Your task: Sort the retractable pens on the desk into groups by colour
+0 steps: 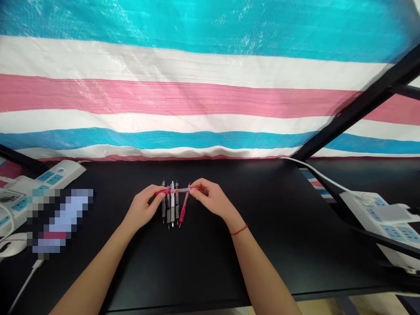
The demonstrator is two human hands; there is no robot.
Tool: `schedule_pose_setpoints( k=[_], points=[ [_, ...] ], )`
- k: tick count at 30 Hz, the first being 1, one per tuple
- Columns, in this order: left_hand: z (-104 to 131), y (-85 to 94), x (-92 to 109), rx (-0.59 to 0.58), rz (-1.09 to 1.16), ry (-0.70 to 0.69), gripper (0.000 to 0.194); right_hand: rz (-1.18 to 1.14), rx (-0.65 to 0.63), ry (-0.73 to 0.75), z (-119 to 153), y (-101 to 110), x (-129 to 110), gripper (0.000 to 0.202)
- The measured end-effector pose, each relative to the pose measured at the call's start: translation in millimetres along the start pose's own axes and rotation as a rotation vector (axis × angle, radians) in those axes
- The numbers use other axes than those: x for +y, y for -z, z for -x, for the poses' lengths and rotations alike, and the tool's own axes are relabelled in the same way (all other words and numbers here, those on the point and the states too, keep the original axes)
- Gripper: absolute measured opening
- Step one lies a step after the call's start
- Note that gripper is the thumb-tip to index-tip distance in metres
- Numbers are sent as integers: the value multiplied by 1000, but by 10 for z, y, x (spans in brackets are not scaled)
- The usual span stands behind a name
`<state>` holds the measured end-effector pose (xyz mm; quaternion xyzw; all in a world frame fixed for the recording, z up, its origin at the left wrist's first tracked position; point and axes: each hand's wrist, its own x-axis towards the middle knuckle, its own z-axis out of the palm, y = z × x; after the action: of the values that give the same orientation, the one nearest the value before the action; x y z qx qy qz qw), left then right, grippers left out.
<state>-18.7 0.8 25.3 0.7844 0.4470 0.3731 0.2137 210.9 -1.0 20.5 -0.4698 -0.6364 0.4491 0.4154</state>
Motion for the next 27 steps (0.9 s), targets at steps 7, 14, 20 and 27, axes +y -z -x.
schedule_pose_setpoints(
  k=[7,14,20,27],
  points=[
    [4,0,5,1,-13,-24,21,-60,2,1,6,12,-11,27],
    [6,-8,4,5,-11,-46,21,5,-7,-31,4,14,-27,23],
    [7,-5,18,-16,-39,-53,22,-103,-53,-46,-3,-5,-55,23],
    [28,1,1,-8,-148,-86,24,-193,-66,-45,2,-16,-34,28]
  ],
)
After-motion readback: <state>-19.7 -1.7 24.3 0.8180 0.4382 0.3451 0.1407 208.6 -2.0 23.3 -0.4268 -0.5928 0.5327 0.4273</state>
